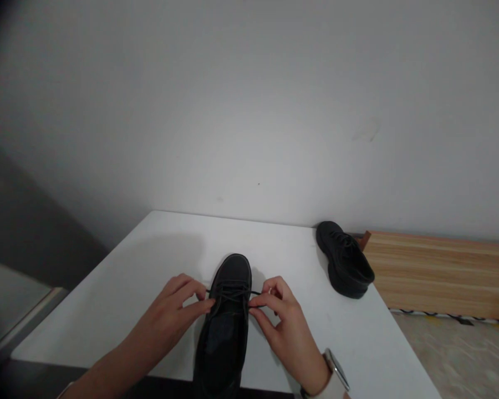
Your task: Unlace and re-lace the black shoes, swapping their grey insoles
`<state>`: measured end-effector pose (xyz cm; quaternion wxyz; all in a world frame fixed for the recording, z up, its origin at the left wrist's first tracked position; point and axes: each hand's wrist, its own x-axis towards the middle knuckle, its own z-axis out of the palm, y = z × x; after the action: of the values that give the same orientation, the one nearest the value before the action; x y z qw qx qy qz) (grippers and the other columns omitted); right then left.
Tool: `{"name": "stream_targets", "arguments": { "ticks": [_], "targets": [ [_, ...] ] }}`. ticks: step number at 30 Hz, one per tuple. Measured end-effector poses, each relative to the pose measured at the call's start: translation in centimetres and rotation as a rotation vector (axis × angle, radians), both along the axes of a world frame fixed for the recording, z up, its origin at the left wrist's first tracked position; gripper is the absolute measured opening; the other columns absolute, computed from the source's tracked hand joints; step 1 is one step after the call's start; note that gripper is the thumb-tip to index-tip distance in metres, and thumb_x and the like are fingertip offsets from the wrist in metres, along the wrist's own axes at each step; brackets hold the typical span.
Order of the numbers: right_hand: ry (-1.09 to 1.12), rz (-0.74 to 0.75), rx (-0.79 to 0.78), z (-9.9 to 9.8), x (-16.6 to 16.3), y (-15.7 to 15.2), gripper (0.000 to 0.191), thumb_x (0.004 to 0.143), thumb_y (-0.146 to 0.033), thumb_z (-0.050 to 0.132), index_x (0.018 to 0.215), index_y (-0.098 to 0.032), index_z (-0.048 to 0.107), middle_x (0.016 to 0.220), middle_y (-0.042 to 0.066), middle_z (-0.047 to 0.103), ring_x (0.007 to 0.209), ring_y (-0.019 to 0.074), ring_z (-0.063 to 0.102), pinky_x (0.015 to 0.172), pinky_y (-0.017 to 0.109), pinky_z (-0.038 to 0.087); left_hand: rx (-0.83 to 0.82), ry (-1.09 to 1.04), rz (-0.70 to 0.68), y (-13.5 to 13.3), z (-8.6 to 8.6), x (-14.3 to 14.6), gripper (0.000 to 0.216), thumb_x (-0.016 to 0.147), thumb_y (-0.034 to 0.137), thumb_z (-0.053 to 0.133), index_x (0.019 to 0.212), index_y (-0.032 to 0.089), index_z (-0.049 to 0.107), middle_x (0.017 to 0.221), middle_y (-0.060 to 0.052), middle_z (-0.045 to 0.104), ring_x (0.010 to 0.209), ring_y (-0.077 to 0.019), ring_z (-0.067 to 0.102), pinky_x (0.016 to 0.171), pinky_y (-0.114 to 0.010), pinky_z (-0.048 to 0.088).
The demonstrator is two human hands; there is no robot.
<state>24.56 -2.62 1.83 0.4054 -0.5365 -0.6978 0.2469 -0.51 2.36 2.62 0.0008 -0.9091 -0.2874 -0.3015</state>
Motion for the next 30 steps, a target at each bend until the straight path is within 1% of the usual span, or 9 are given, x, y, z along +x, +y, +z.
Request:
{"name": "stream_targets", "arguments": {
  "ticks": [2, 6, 11, 13, 16, 21, 24, 27, 30],
  "targets": [
    [-0.037, -0.013, 0.034, 0.1, -0.1, -0.2, 0.012, 0.093, -0.022, 0.063, 0.092, -0.025, 0.075, 0.09, 0.004, 0.052, 0.082, 0.0189, 0.056, 0.071, 0.032, 0.048, -0.075, -0.01, -0.047, 0.0, -0.5, -0.1, 0.02, 0.101, 0.013, 0.049, 0.101, 0.018, 0.068, 0.085, -0.006, 0.066, 0.08, -0.02, 0.054, 0.069, -0.03, 0.045],
    [-0.07, 0.018, 0.022, 0.2, -0.3, -0.6, 0.016, 0.095, -0.019, 0.058, 0.097, -0.024, 0.073, 0.087, 0.005, 0.056, 0.081, 0.0192, 0.058, 0.069, 0.031, 0.049, -0.177, -0.041, -0.068, -0.3, -0.8, 0.1, 0.02, 0.101, 0.011, 0.045, 0.101, 0.015, 0.065, 0.084, -0.006, 0.068, 0.078, -0.0198, 0.058, 0.07, -0.03, 0.05],
    [-0.112, 0.067, -0.042, 0.6, -0.7, -1.3, 0.024, 0.101, -0.021, 0.048, 0.114, -0.024, 0.067, 0.096, 0.007, 0.063, 0.086, 0.0199, 0.063, 0.077, 0.034, 0.052, -0.291, 0.017, 0.026, -1.2, 0.6, 0.9, 0.02, 0.099, 0.011, 0.048, 0.112, 0.018, 0.061, 0.087, -0.005, 0.069, 0.079, -0.0209, 0.064, 0.07, -0.031, 0.052],
    [-0.137, 0.086, -0.077, 0.8, -1.0, -1.6, 0.029, 0.102, -0.023, 0.045, 0.127, -0.024, 0.06, 0.098, 0.007, 0.064, 0.088, 0.0205, 0.064, 0.079, 0.036, 0.053, -0.354, 0.117, 0.061, -1.6, 1.3, 1.5, 0.025, 0.096, 0.012, 0.055, 0.12, 0.019, 0.06, 0.094, -0.007, 0.069, 0.083, -0.0223, 0.066, 0.072, -0.032, 0.054],
    [-0.214, 0.114, -0.106, 1.1, -1.4, -1.9, 0.036, 0.102, -0.025, 0.044, 0.138, -0.025, 0.051, 0.106, 0.009, 0.064, 0.092, 0.022, 0.065, 0.082, 0.038, 0.054, -0.447, 0.287, 0.131, -1.9, 2.1, 2.4, 0.025, 0.093, 0.009, 0.058, 0.115, 0.02, 0.064, 0.099, -0.008, 0.068, 0.086, -0.0242, 0.067, 0.074, -0.035, 0.055],
    [-0.431, 0.104, -0.032, 1.0, -1.9, -1.7, 0.03, 0.099, -0.02, 0.045, 0.123, -0.024, 0.062, 0.104, 0.01, 0.063, 0.087, 0.0257, 0.065, 0.076, 0.043, 0.055, -0.431, 0.403, 0.145, -1.9, 2.2, 3.1, 0.024, 0.089, 0.001, 0.054, 0.1, 0.019, 0.066, 0.092, -0.007, 0.065, 0.079, -0.0227, 0.064, 0.068, -0.032, 0.053],
    [-0.431, 0.054, 0.015, 1.0, -2.3, -1.6, 0.023, 0.096, -0.016, 0.047, 0.109, -0.022, 0.065, 0.102, 0.011, 0.061, 0.086, 0.0255, 0.063, 0.073, 0.042, 0.054, -0.366, 0.37, 0.131, -1.9, 2.0, 3.1, 0.021, 0.087, 0.0, 0.054, 0.088, 0.019, 0.064, 0.089, -0.006, 0.063, 0.076, -0.0212, 0.061, 0.066, -0.03, 0.052],
    [-0.325, -0.002, 0.061, 1.4, -2.9, -1.5, 0.02, 0.095, -0.013, 0.048, 0.098, -0.023, 0.065, 0.107, 0.01, 0.058, 0.09, 0.0243, 0.06, 0.075, 0.039, 0.052, -0.342, 0.223, 0.102, -1.8, 2.4, 3.2, 0.019, 0.088, 0.003, 0.052, 0.083, 0.019, 0.062, 0.096, -0.007, 0.061, 0.08, -0.0205, 0.06, 0.069, -0.031, 0.052],
    [-0.121, -0.002, 0.083, 2.7, -3.4, -1.3, 0.018, 0.097, -0.016, 0.048, 0.094, -0.024, 0.064, 0.105, 0.008, 0.058, 0.094, 0.022, 0.059, 0.08, 0.036, 0.051, -0.453, -0.071, -0.009, -1.8, 4.0, 3.2, 0.019, 0.094, 0.009, 0.046, 0.087, 0.02, 0.06, 0.095, -0.005, 0.06, 0.083, -0.0183, 0.06, 0.074, -0.029, 0.05]
  ]
}}
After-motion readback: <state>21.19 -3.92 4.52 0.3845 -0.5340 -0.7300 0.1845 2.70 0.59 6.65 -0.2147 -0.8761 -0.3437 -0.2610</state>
